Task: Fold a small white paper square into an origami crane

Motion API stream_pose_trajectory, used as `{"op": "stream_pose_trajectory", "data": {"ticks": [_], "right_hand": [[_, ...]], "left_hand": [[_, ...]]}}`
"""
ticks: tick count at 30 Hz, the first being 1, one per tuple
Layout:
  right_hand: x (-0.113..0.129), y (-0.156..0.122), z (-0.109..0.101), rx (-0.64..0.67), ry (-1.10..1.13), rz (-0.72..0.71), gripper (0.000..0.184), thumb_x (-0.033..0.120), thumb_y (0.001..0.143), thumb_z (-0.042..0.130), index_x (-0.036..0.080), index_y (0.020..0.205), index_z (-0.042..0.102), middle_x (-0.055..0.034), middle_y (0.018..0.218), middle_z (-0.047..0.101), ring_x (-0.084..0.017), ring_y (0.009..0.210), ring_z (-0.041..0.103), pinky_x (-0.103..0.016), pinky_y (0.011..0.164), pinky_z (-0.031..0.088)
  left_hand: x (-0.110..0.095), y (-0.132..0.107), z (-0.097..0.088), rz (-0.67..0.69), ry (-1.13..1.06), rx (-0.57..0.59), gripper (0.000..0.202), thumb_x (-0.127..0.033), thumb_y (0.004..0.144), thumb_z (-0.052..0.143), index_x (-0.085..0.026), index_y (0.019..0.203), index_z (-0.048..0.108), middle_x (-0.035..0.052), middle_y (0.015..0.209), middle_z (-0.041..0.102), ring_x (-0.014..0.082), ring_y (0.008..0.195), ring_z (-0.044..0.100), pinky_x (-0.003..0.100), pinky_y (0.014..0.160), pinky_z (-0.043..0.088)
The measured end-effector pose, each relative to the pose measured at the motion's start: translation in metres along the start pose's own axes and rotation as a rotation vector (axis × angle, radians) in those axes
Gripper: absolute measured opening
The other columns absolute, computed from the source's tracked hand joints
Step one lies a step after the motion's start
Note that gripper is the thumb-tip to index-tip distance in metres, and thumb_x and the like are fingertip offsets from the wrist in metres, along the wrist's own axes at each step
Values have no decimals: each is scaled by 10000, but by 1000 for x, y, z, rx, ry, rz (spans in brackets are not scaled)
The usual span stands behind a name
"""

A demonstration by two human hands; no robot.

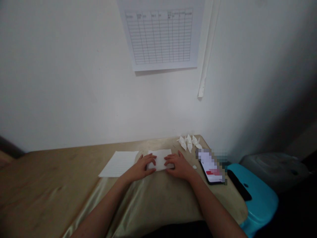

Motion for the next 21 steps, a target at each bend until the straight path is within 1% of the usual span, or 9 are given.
{"op": "stream_pose_trajectory", "data": {"ticks": [2, 4, 6, 8, 11, 14, 17, 19, 21], "right_hand": [[-3, 0, -2, -48, 8, -11, 227, 264, 823, 661, 272, 1036, 740, -53, 1292, 676, -249, 1275, 563, -562, 1230, 80], [-7, 0, -3, -97, 11, -12, 270, 247, 818, 657, 246, 1079, 724, -63, 1230, 707, -245, 1229, 599, -559, 1232, 103], [-12, 2, -3, -123, 3, 11, 298, 243, 843, 627, 228, 1131, 703, -66, 1180, 727, -234, 1168, 636, -551, 1231, 137], [-16, 4, -4, -135, -28, 40, 262, 266, 871, 605, 212, 1107, 706, -66, 1102, 747, -221, 1065, 673, -529, 1225, 180], [-19, 5, -11, -189, -78, 71, 205, 303, 905, 572, 198, 1017, 707, -65, 1019, 747, -216, 1000, 671, -473, 1174, 304], [-24, 6, -15, -241, -88, 129, 207, 332, 916, 563, 184, 1001, 680, -81, 1030, 723, -230, 1015, 644, -405, 1021, 451], [-32, 8, -9, -249, -76, 217, 221, 333, 928, 552, 176, 1053, 644, -81, 1014, 698, -228, 967, 638, -369, 912, 494], [-35, 9, -5, -266, -62, 242, 249, 303, 920, 562, 175, 1129, 606, -89, 1096, 672, -226, 1006, 629, -362, 918, 492], [-35, 11, -4, -300, -58, 228, 334, 260, 908, 575, 180, 1231, 550, -100, 1206, 627, -225, 1109, 598, -365, 986, 468]], "left_hand": [[4, 2, 0, -10, -15, -27, 211, -400, 928, 575, -266, 1080, 635, 57, 1455, 554, 292, 1449, 375, 645, 1205, 118], [8, 4, 1, -17, -26, -51, 236, -410, 968, 510, -256, 1103, 627, 58, 1399, 603, 275, 1425, 415, 636, 1207, 123], [10, 6, 0, -17, -43, -68, 265, -418, 986, 480, -251, 1137, 619, 58, 1341, 643, 257, 1363, 489, 624, 1212, 117], [11, 7, -2, -26, -63, -91, 268, -410, 978, 506, -243, 1157, 613, 58, 1305, 660, 237, 1261, 572, 605, 1218, 126], [11, 8, -7, -46, -76, -146, 290, -381, 936, 583, -228, 1181, 605, 66, 1277, 664, 226, 1172, 609, 541, 1204, 242], [12, 8, -11, -48, -84, -208, 335, -350, 905, 621, -224, 1215, 595, 76, 1267, 655, 238, 1188, 586, 461, 1129, 387], [12, 10, -13, -18, -102, -268, 463, -279, 882, 639, -241, 1332, 535, 80, 1309, 616, 232, 1216, 565, 421, 1089, 438], [9, 11, -11, 32, -80, -270, 492, -246, 887, 626, -267, 1369, 531, 78, 1328, 589, 219, 1221, 561, 402, 1088, 445], [6, 12, -8, 68, -19, -246, 377, -254, 917, 592, -278, 1292, 626, 85, 1335, 571, 206, 1169, 590, 384, 1066, 461]]}}
Point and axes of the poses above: each hand's wrist, its own y-axis towards the middle knuckle, its own z-axis out of the palm, x = y × z, the point moved 8 cm from there along y, towards the middle knuckle
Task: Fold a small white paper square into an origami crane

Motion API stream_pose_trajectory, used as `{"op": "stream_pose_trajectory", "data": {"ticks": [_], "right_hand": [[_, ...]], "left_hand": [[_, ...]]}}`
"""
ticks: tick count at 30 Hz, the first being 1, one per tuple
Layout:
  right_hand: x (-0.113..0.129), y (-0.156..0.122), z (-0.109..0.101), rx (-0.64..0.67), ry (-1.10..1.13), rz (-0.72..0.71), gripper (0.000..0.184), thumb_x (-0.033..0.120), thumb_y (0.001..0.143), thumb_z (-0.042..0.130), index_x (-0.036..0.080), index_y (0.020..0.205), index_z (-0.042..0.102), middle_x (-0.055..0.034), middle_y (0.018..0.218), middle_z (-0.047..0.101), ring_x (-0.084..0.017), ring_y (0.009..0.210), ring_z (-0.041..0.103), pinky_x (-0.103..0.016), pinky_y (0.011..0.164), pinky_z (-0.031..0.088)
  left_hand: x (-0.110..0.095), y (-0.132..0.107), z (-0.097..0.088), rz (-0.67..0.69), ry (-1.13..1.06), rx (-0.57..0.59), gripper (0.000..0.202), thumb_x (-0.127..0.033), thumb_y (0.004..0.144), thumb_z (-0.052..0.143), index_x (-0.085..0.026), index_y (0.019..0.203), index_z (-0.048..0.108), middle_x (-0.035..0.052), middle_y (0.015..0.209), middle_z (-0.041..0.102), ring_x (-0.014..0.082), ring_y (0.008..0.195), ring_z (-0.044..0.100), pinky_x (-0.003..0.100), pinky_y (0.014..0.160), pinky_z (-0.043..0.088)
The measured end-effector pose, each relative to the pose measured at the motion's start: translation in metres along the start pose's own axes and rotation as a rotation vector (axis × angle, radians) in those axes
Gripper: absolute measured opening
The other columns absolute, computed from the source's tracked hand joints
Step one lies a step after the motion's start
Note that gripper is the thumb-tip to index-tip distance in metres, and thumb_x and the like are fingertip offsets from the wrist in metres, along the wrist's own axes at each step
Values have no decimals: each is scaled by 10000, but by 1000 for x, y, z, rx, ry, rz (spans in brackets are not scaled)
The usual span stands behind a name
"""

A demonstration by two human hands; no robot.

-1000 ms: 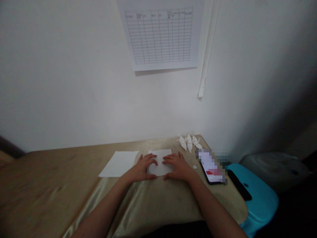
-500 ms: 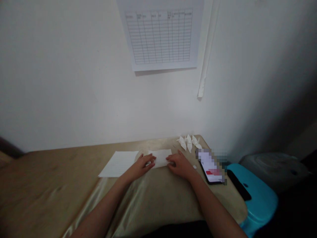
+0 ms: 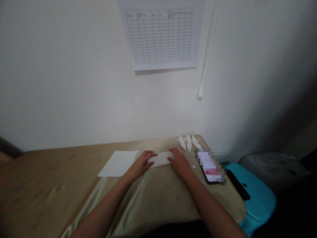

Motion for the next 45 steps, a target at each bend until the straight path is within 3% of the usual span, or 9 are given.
{"op": "stream_pose_trajectory", "data": {"ticks": [3, 8, 17, 32, 45], "right_hand": [[3, -1, -2, -24, -10, -35, 320, 249, 914, 572, 180, 1226, 557, -109, 1245, 583, -214, 1110, 594, -359, 995, 467], [8, -4, -10, 7, -77, -90, 164, 348, 890, 645, 200, 921, 710, -92, 1189, 601, -214, 1042, 610, -367, 966, 475], [10, -5, -14, 87, -159, -81, 269, 409, 858, 689, 243, 1053, 771, -86, 1112, 666, -234, 1058, 603, -382, 984, 453], [9, -4, -12, 74, -201, -73, 273, 411, 904, 632, 214, 1035, 771, -90, 1099, 676, -246, 1070, 599, -391, 993, 447], [8, -3, -11, 57, -198, -77, 285, 406, 900, 634, 202, 1046, 770, -100, 1087, 674, -242, 1046, 602, -384, 975, 460]], "left_hand": [[-1, -1, 3, 15, 126, 31, 253, -300, 951, 563, -273, 1119, 751, 99, 1320, 591, 218, 1129, 609, 399, 1044, 467], [-1, -6, 3, -11, 244, 80, 276, -426, 956, 565, -357, 1162, 735, 62, 1365, 608, 254, 1272, 539, 487, 1116, 376], [2, -9, 3, -58, 299, 128, 370, -490, 968, 514, -380, 1298, 642, 51, 1453, 548, 246, 1338, 496, 478, 1145, 337], [4, -5, 7, -62, 305, 110, 387, -427, 1000, 467, -334, 1346, 611, 70, 1434, 563, 235, 1326, 506, 452, 1136, 358], [9, -5, 11, -45, 328, 67, 396, -439, 1006, 437, -357, 1359, 598, 62, 1425, 550, 253, 1298, 494, 452, 1104, 379]]}}
Point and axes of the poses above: each hand's wrist, its own y-axis towards the middle knuckle, its own z-axis out of the palm, x = y × z, the point moved 8 cm from there along y, towards the middle knuckle
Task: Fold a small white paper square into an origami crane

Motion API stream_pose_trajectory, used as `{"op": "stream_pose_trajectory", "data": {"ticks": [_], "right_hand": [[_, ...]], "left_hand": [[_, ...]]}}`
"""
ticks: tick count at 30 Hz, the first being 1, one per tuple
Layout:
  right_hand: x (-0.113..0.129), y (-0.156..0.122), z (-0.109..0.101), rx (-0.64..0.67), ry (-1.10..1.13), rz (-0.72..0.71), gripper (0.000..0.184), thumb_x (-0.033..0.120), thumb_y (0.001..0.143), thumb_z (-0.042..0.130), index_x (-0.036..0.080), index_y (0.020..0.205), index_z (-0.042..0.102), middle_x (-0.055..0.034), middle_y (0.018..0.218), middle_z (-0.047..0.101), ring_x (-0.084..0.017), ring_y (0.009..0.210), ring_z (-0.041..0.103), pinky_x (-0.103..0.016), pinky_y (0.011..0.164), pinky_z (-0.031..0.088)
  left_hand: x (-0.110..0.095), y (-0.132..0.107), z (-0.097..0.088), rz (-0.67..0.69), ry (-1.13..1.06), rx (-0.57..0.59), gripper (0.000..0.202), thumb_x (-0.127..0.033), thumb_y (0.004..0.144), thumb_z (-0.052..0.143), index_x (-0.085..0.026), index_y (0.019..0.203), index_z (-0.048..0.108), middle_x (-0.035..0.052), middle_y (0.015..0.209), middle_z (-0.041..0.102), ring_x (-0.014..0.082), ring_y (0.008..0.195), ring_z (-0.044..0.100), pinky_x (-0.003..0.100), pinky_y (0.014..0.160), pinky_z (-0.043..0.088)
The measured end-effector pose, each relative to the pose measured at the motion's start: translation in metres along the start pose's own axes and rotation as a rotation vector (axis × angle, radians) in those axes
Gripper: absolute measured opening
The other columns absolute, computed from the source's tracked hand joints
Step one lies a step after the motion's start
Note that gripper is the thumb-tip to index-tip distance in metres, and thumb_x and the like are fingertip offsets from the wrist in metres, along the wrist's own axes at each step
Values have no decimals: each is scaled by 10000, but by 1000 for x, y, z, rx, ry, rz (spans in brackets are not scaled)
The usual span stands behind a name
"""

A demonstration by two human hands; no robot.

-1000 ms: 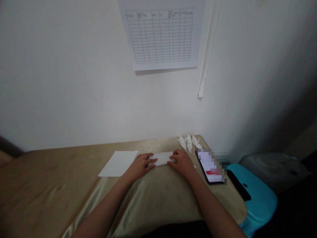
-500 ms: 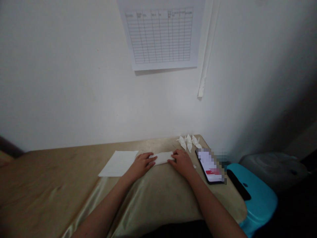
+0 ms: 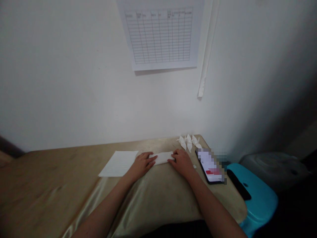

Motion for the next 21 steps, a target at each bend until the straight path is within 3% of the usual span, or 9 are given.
{"op": "stream_pose_trajectory", "data": {"ticks": [21], "right_hand": [[0, 0, 0, 3, -6, 1, 274, 402, 913, 618, 218, 1051, 765, -92, 1078, 664, -240, 1043, 594, -382, 971, 463]], "left_hand": [[-3, 1, -8, -20, -42, -6, 375, -402, 988, 481, -326, 1320, 637, 70, 1408, 574, 250, 1289, 518, 441, 1110, 381]]}}
Point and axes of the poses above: each hand's wrist, its own y-axis towards the middle knuckle, its own z-axis out of the palm, x = y × z, the point moved 8 cm from there along y, towards the middle knuckle
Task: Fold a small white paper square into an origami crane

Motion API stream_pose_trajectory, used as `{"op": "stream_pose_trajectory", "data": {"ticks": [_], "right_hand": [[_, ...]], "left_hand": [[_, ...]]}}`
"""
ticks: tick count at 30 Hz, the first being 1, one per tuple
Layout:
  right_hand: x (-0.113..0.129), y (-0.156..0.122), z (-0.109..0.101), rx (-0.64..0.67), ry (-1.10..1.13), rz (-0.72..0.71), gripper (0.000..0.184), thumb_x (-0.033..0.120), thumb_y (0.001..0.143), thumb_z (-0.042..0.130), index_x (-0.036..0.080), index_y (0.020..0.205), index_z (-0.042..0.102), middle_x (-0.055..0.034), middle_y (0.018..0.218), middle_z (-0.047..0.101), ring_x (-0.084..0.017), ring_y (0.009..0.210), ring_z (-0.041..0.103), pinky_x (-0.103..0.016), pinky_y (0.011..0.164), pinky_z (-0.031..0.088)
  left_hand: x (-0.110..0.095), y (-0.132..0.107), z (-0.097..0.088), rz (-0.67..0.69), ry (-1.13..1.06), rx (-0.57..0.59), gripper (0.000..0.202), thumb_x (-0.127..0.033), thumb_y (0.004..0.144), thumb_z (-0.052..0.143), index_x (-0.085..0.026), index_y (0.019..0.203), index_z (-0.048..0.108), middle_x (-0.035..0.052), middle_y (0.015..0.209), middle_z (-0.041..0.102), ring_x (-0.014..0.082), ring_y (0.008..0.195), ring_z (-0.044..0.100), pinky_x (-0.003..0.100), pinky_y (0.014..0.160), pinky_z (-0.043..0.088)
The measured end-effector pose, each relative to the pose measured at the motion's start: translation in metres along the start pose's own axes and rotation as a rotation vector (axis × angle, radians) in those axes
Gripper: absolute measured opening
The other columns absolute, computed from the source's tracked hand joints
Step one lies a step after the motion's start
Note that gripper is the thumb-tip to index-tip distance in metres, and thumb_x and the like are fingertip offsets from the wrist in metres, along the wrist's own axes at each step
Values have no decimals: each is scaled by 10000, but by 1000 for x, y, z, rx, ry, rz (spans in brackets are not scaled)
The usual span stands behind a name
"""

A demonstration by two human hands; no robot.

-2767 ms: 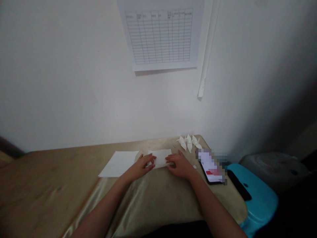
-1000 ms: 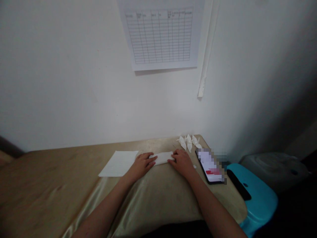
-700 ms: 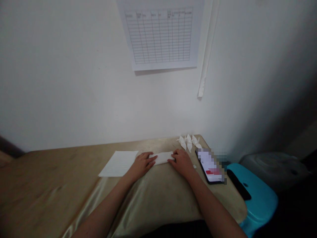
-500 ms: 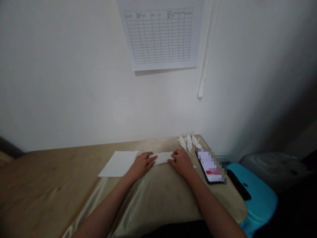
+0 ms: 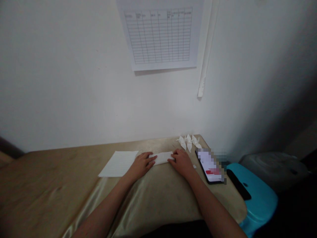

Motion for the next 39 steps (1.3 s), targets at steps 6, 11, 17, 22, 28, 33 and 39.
{"op": "stream_pose_trajectory", "data": {"ticks": [6, 11, 17, 22, 28, 33, 39], "right_hand": [[3, 1, 1, -21, -28, 15, 286, 414, 948, 556, 217, 968, 763, -85, 1040, 661, -228, 1020, 590, -365, 953, 456], [5, 3, 4, -38, -107, 92, 253, 408, 917, 588, 189, 948, 712, -104, 1038, 641, -245, 1020, 577, -364, 910, 451], [5, 4, 10, -47, -154, 173, 246, 412, 858, 636, 195, 972, 658, -117, 1076, 620, -281, 1069, 544, -397, 916, 431], [4, 4, 16, -73, -136, 214, 406, 497, 806, 686, 195, 1073, 635, -135, 1139, 603, -316, 1129, 516, -432, 953, 414], [2, 3, 18, -64, -90, 199, 541, 525, 804, 701, 240, 1254, 605, -142, 1199, 568, -323, 1156, 502, -451, 997, 384], [-3, 5, 19, -23, -35, 189, 523, 564, 784, 722, 297, 1227, 648, -115, 1221, 545, -311, 1179, 488, -448, 1023, 358], [-13, 8, 20, 45, 44, 233, 487, 443, 766, 759, 316, 1227, 665, -83, 1269, 521, -282, 1217, 482, -425, 1065, 334]], "left_hand": [[-8, 6, -2, -146, 41, -74, 314, -423, 948, 531, -288, 1164, 715, 74, 1261, 625, 274, 1179, 540, 446, 1013, 425], [-16, 10, 0, -264, 87, -144, 334, -522, 870, 612, -273, 1067, 717, 84, 1190, 611, 297, 1116, 524, 470, 981, 409], [-19, 9, 2, -286, 79, -180, 413, -585, 837, 626, -259, 1079, 701, 106, 1195, 586, 322, 1138, 496, 491, 1000, 383], [-19, 9, 2, -288, 77, -170, 508, -655, 815, 613, -244, 1103, 691, 122, 1232, 573, 338, 1159, 486, 506, 1013, 367], [-18, 9, 1, -290, 77, -158, 559, -715, 801, 590, -248, 1091, 694, 121, 1229, 584, 332, 1157, 501, 489, 1013, 379], [-13, 11, 4, -286, 68, -130, 514, -641, 765, 691, -263, 1114, 690, 101, 1248, 588, 326, 1168, 512, 472, 1014, 393], [-4, 11, 4, -288, 10, -29, 473, -502, 750, 763, -283, 1161, 678, 64, 1298, 582, 291, 1213, 517, 427, 1050, 393]]}}
Point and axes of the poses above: each hand's wrist, its own y-axis towards the middle knuckle, its own z-axis out of the palm, x = y × z, the point moved 8 cm from there along y, towards the middle knuckle
